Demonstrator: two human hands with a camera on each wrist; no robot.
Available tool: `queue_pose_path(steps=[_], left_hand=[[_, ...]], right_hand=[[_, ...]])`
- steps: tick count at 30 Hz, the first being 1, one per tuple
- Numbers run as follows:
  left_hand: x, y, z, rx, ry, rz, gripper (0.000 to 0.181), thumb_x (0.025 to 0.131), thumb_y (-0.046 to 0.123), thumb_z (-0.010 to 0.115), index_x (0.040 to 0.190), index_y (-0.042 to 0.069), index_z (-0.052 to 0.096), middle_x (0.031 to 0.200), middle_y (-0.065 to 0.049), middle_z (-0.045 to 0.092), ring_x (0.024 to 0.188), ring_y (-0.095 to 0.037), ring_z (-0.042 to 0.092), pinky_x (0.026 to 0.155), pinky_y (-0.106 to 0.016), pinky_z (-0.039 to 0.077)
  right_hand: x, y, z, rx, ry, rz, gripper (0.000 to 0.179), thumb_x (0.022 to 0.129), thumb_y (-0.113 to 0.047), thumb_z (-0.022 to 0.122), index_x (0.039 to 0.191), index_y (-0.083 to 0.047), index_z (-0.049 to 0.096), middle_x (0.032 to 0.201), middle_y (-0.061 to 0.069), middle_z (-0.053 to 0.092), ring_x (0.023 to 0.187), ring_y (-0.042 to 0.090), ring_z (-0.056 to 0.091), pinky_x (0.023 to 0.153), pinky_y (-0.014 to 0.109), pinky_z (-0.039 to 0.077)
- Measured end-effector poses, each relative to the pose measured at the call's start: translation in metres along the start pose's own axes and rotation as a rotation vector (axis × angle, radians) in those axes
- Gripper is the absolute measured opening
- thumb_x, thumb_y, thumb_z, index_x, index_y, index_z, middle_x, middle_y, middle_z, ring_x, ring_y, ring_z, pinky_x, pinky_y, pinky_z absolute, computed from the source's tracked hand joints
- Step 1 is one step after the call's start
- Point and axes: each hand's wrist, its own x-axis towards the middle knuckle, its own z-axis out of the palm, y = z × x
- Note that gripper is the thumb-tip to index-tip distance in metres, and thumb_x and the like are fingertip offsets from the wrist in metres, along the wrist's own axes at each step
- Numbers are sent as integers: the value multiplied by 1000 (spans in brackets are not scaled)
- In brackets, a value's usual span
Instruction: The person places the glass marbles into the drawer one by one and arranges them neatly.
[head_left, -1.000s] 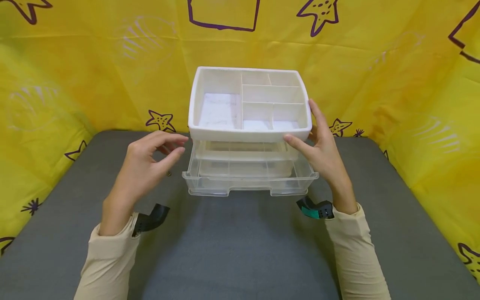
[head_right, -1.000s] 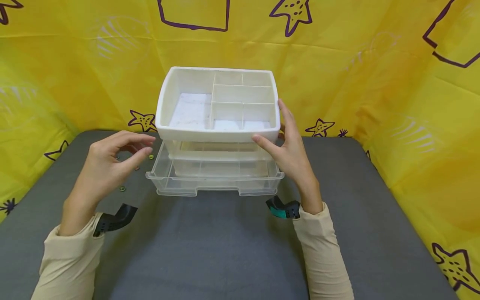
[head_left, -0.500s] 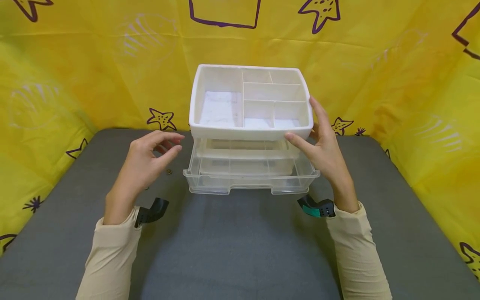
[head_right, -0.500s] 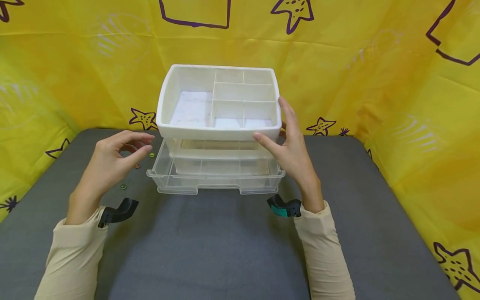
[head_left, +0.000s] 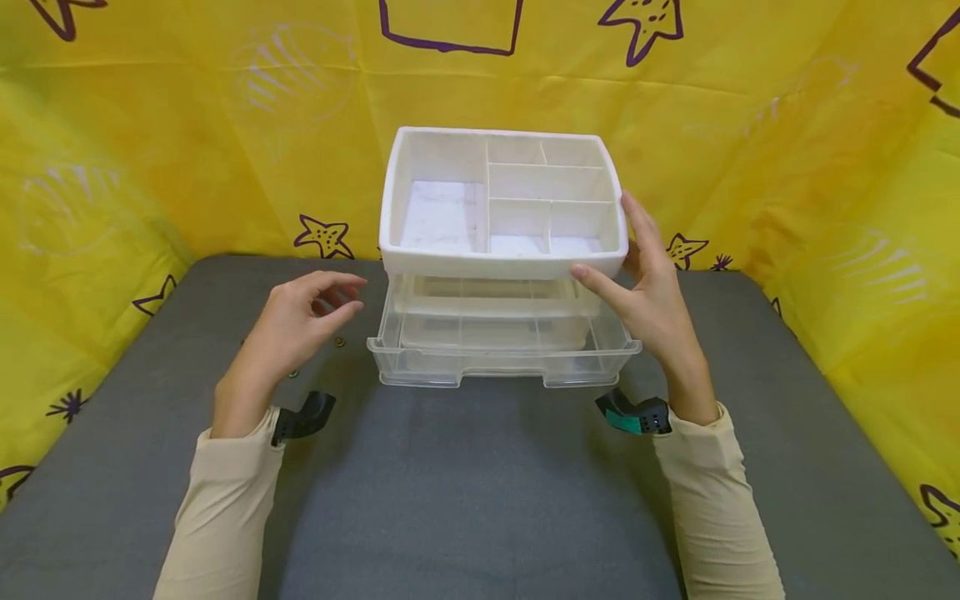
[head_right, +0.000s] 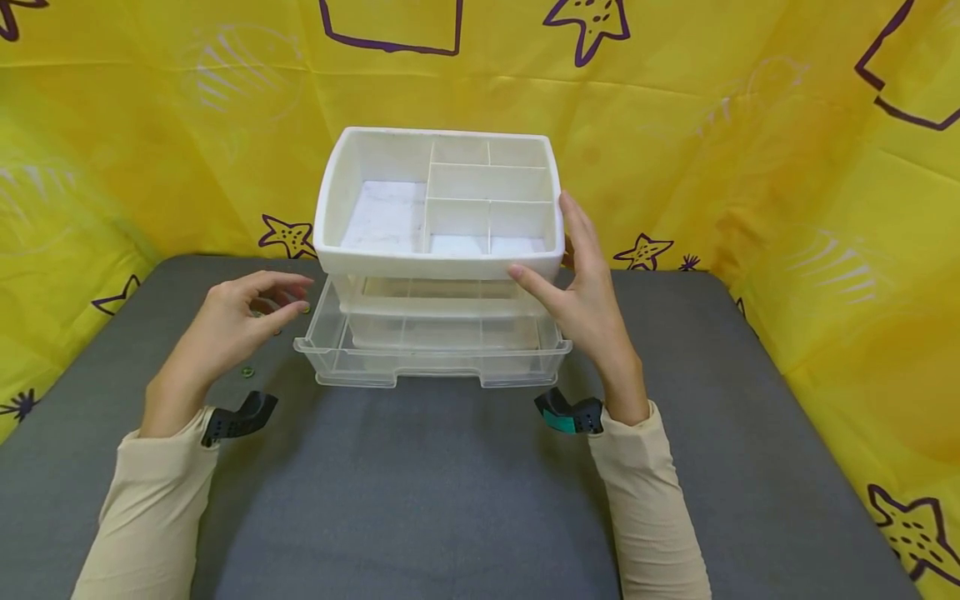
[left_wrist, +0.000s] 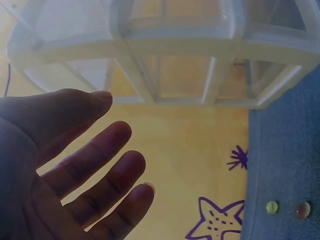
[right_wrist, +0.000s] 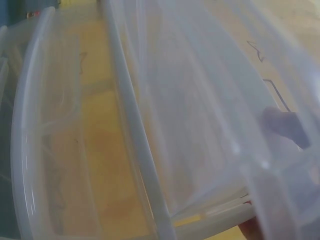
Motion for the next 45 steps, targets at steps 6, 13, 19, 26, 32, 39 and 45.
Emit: queue_pose_path(steps=[6,13,19,26,32,39,45], left_hand=[[2,-9,2,12,-48,-29,27,94,13,68,120,7,69,106,-13,72,84,-26,66,71,-19,48],[4,-20,4,14,-125,-80,28,95,16,66,121,6,68,109,-15,72,88,-26,66,73,-25,50],[5,-30,7,8,-198,-116,31,96,14,65,125,4,65,114,-18,71,95,-29,67,76,-29,52],[6,-40,12,18,-245,-124,33,95,10,65,127,1,63,116,-21,70,98,-33,67,80,-39,55],[7,-48,16,15,-275,-117,36,93,10,67,127,-1,63,119,-26,67,101,-37,67,86,-48,54],[6,-53,19,17,-345,-105,43,89,8,69,129,-3,59,120,-28,65,104,-41,66,89,-50,54],[7,-56,21,29,-366,-81,42,87,4,71,126,-7,59,119,-30,65,103,-43,65,90,-54,52]], right_hand=[[-1,0,0,6,-2,2,88,87,-3,73,158,-22,24,162,-1,24,118,29,54,92,14,49],[-1,-1,0,2,0,21,89,87,-5,74,158,-23,23,162,-1,24,121,28,53,95,16,48],[-2,-1,1,2,5,27,90,87,-5,74,158,-23,23,161,0,26,121,27,53,95,15,48],[-1,-1,0,3,1,29,90,87,-5,74,158,-23,22,162,-1,24,122,27,53,98,17,48],[-1,-1,1,5,-1,23,89,87,-4,74,158,-23,23,161,0,26,121,28,53,97,17,48],[-1,-1,0,-1,-2,8,87,88,-5,73,158,-22,23,161,1,26,122,28,52,98,18,47],[0,-1,-1,-2,-4,13,87,89,-5,72,158,-22,22,162,0,24,123,28,52,99,18,47]])
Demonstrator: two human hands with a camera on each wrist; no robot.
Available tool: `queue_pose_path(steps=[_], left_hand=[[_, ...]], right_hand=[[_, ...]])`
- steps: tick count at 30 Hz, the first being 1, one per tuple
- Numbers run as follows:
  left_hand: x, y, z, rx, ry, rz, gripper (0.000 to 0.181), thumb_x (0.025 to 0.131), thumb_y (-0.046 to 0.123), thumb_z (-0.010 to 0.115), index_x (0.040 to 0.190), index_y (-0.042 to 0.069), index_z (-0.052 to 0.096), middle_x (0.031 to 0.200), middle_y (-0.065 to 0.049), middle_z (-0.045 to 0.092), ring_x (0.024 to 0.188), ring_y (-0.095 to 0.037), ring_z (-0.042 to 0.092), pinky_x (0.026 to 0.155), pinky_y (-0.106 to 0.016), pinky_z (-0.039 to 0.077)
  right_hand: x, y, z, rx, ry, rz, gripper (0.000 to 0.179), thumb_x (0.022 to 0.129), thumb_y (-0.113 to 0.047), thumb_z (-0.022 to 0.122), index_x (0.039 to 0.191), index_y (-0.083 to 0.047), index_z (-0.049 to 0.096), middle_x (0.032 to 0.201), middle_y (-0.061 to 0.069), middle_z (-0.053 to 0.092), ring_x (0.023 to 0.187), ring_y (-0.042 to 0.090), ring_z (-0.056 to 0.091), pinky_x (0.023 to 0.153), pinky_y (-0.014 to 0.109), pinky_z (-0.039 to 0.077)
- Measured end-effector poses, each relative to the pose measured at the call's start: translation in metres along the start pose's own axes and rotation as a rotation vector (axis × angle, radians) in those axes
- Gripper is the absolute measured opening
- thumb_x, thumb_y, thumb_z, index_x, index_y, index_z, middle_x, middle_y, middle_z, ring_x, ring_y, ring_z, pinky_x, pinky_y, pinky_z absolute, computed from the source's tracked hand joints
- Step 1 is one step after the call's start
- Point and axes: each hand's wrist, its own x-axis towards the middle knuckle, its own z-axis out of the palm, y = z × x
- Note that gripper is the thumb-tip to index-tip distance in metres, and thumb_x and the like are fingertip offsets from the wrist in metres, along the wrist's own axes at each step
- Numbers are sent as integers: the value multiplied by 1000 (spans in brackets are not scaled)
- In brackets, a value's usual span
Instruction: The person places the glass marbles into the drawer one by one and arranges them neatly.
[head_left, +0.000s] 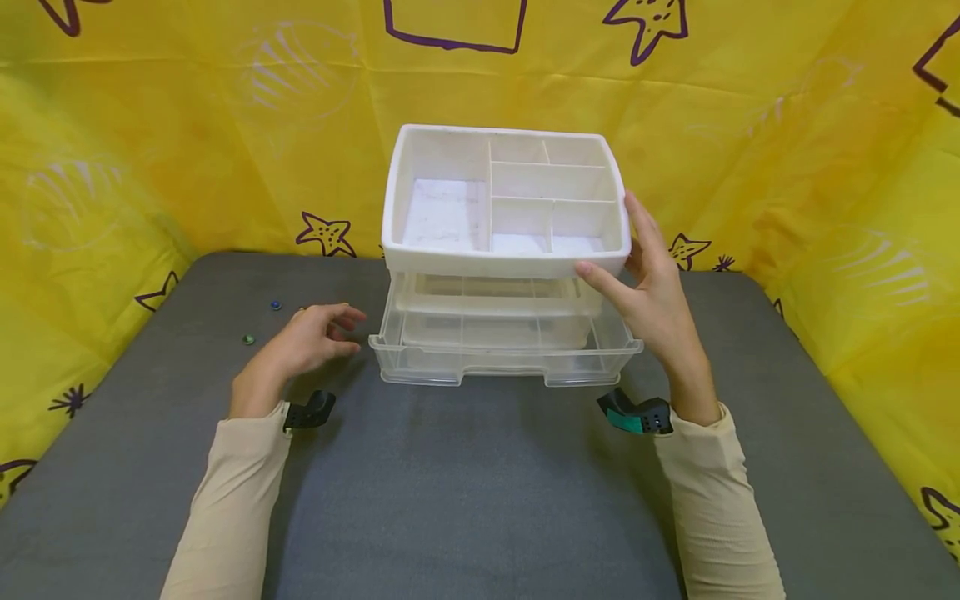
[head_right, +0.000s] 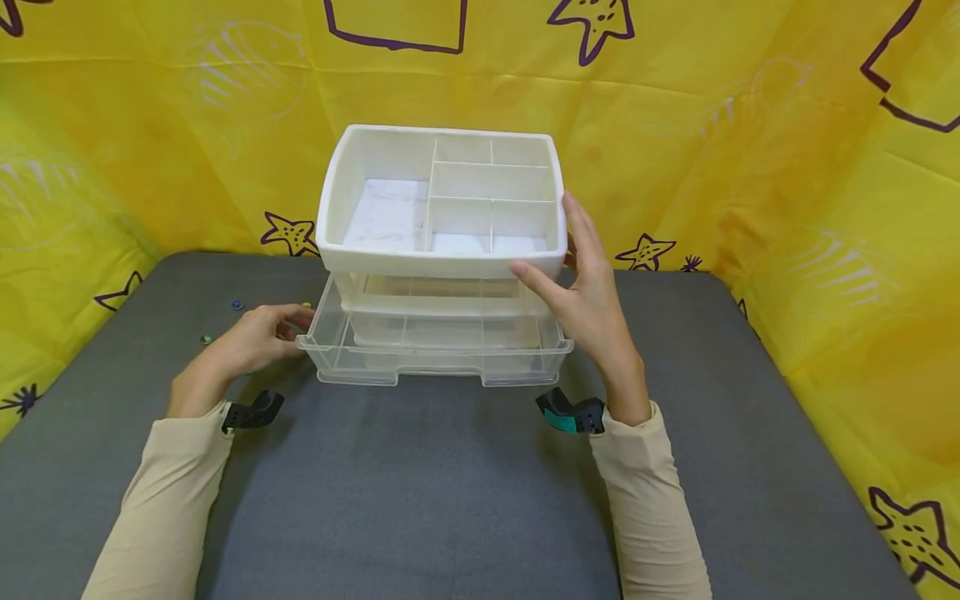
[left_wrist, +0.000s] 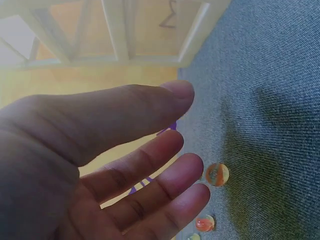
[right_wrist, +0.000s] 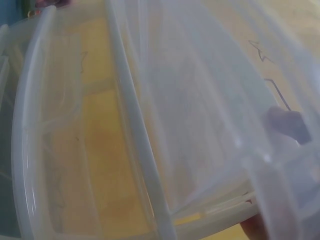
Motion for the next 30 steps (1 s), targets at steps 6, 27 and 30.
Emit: queue_pose_path(steps=[6,27,30], left_hand=[[2,-4,3,16,-40,-34,44,86,3,72,126,-8,59,113,-27,66,100,-39,63,86,-51,52],[7,-6,12,85,-68,-56,35,83,3,74,117,-4,66,104,-26,68,96,-38,63,85,-52,51],[8,-6,14,87,-62,-44,33,82,1,73,114,-5,68,100,-22,70,91,-33,64,83,-48,52]], right_hand=[[0,0,0,5,-5,4,87,90,-5,71,159,-22,22,162,1,23,122,28,53,96,16,48],[0,0,0,-6,-9,31,87,90,-8,71,159,-23,20,163,2,21,119,30,55,89,12,49],[0,0,0,-1,-9,26,87,91,-7,71,159,-23,20,163,1,21,119,30,55,89,12,49]])
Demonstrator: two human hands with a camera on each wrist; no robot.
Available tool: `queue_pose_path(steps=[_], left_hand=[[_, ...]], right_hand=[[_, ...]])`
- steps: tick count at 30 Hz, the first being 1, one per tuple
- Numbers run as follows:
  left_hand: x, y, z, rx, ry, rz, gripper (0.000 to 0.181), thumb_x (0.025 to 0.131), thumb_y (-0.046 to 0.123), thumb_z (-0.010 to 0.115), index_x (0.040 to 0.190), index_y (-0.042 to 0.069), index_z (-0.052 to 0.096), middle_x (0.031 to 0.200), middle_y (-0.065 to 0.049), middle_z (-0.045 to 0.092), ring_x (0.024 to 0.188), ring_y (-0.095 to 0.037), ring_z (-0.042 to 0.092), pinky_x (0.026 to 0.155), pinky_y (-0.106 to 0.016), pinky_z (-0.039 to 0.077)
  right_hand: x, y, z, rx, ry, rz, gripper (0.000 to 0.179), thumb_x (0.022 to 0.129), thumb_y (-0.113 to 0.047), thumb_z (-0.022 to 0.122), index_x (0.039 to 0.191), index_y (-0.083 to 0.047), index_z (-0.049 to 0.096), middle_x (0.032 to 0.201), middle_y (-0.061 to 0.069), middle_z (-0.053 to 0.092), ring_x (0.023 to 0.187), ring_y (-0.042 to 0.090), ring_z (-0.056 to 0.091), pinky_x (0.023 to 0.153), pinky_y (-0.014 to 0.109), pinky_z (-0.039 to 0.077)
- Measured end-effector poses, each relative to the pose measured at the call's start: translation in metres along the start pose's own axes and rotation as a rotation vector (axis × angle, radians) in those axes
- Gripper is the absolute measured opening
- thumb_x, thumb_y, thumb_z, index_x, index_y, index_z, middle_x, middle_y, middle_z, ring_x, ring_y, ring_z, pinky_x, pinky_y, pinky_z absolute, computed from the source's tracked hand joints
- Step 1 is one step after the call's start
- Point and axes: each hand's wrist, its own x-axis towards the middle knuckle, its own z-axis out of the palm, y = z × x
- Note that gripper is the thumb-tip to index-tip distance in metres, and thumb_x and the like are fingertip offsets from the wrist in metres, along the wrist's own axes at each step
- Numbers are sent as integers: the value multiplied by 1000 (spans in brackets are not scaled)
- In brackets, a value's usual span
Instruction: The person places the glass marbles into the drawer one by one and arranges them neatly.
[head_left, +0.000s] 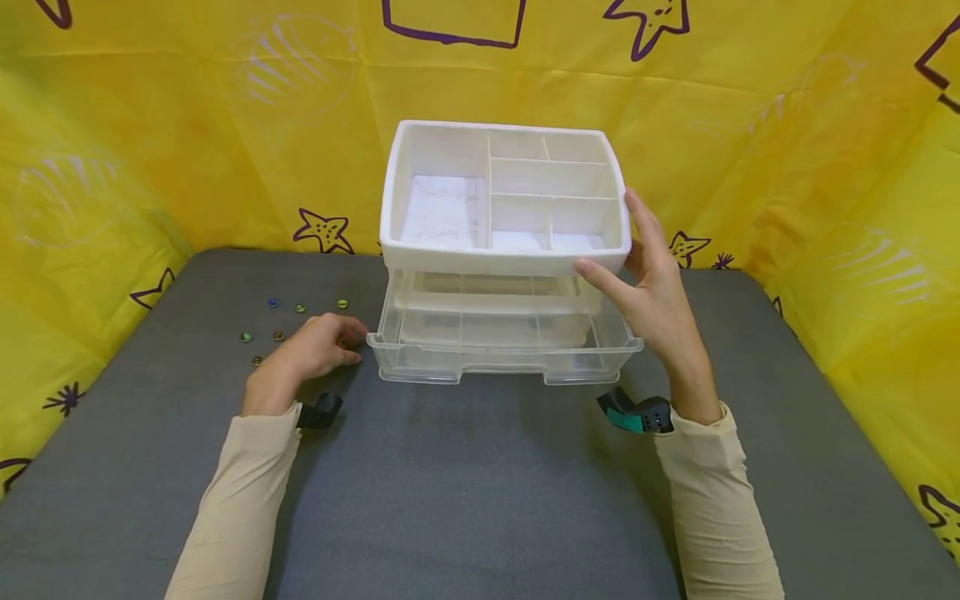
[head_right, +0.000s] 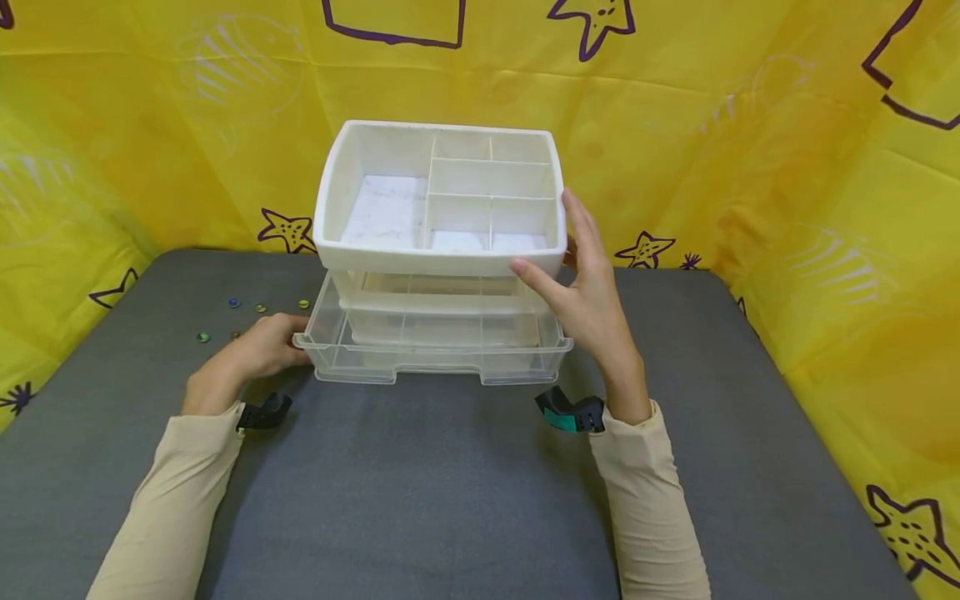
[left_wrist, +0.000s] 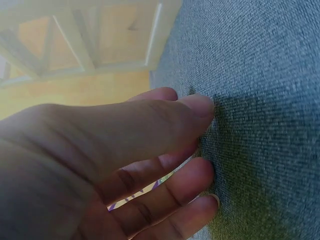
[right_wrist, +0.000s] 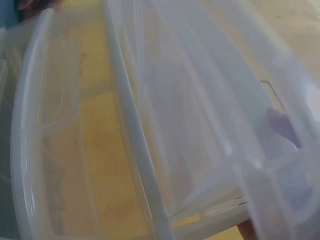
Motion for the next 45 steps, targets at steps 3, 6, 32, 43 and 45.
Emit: queue_pose_path(steps=[3,6,32,43,45], left_hand=[[0,1,2,5,1,8,28,82,0,72,110,-5,70,94,-18,72,85,-27,65,80,-43,52],[1,1,3,6,-8,1,22,82,-1,71,104,-3,72,90,-14,73,81,-23,64,76,-37,51],[-6,-7,-7,34,100,2,22,83,0,71,106,1,72,84,-13,69,80,-25,61,74,-36,46],[-5,-10,-8,16,139,-65,26,86,1,70,111,0,70,96,-22,72,93,-38,65,83,-50,48],[-4,-11,-8,16,129,-75,26,86,2,70,112,-1,69,99,-23,72,95,-39,64,84,-51,47]], right_hand=[[0,0,0,0,-1,0,87,90,-7,71,159,-23,20,162,1,21,118,30,55,89,12,49],[0,0,0,-5,-1,5,87,91,-8,71,159,-24,20,162,1,21,118,29,55,89,14,50],[0,1,0,-27,4,10,86,91,-9,71,159,-26,21,162,-2,23,114,25,56,93,23,53],[0,1,0,-29,4,18,86,91,-9,71,159,-27,21,161,-1,24,115,26,56,96,31,55],[0,0,0,-24,5,13,86,91,-9,71,159,-26,21,161,-1,24,115,25,56,94,26,54]])
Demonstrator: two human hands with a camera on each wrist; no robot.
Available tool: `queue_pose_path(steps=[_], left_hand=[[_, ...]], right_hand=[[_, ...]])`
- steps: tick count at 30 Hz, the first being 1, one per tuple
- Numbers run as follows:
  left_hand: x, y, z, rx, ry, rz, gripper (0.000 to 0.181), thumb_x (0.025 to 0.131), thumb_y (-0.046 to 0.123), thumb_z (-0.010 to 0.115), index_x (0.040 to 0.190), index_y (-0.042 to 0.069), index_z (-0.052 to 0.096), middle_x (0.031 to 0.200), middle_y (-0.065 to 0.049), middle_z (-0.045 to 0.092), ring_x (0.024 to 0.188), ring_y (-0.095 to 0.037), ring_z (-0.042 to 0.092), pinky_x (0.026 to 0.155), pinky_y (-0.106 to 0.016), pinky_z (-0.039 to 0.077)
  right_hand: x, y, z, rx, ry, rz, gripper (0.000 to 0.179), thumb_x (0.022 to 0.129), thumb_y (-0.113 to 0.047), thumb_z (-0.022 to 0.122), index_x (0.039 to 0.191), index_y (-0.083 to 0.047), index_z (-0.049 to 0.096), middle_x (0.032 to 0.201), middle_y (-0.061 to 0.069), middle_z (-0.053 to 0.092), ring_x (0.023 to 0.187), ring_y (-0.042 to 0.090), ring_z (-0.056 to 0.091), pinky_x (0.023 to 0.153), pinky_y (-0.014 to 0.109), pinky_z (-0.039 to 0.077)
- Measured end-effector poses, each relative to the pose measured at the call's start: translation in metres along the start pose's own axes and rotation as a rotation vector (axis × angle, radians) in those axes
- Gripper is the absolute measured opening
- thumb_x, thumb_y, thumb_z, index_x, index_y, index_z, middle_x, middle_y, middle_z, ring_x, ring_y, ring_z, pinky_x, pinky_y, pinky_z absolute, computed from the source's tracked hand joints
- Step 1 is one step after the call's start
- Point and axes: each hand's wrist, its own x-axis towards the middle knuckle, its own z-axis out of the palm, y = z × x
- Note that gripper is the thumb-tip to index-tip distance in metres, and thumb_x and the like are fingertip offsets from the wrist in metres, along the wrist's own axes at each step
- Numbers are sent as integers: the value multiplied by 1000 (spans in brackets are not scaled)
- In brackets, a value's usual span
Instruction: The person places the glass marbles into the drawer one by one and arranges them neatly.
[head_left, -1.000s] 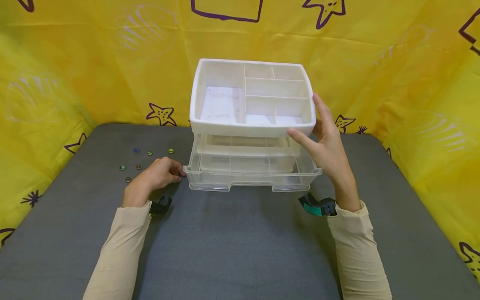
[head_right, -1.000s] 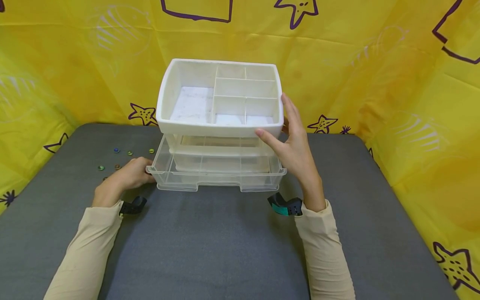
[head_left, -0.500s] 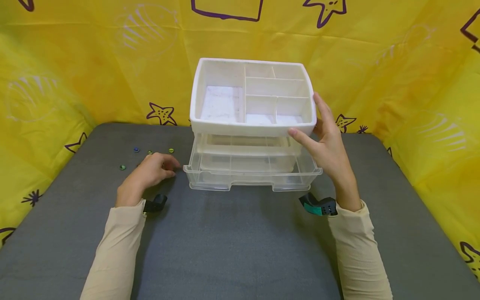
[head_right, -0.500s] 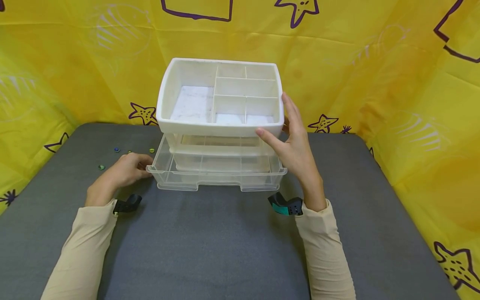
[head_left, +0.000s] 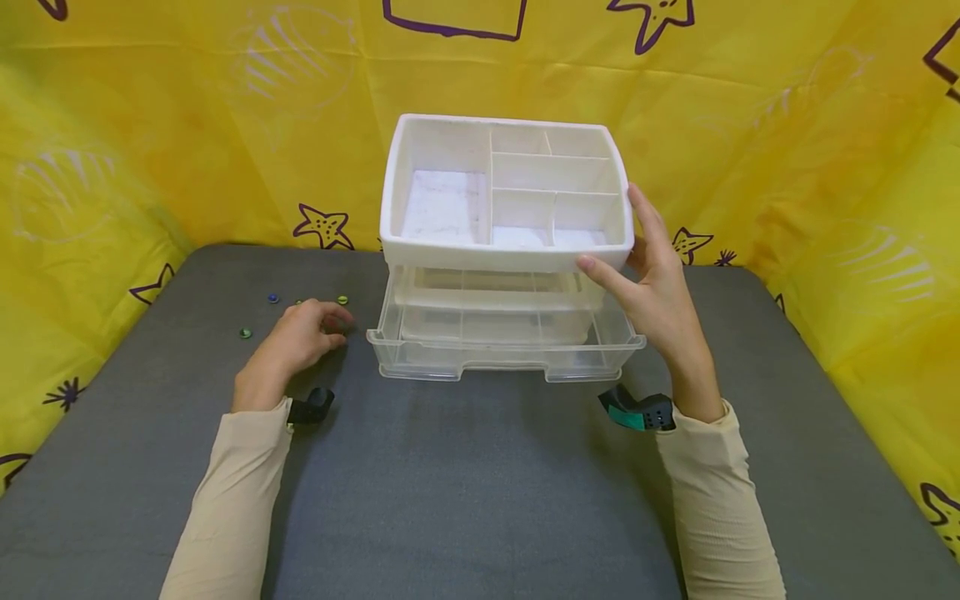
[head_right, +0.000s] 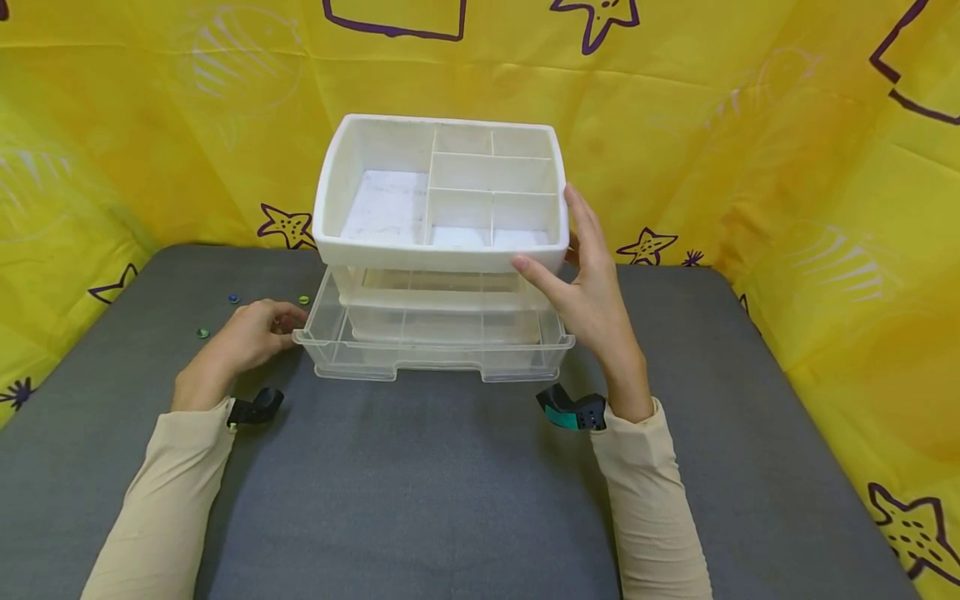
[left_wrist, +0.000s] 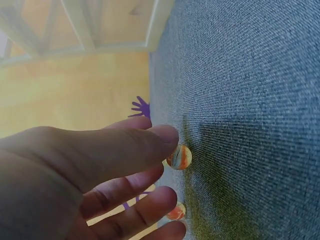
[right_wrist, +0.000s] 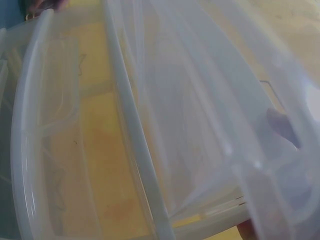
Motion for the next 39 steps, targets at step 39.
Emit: queue_pose_path(steps=[39], left_hand=[[-1,1,5,20,-4,23,14,91,13,70,97,0,71,87,-12,75,80,-23,66,74,-36,48]], right_hand=[[0,0,-1,1,-6,0,86,91,-9,70,159,-25,20,162,0,23,117,26,54,90,17,51]])
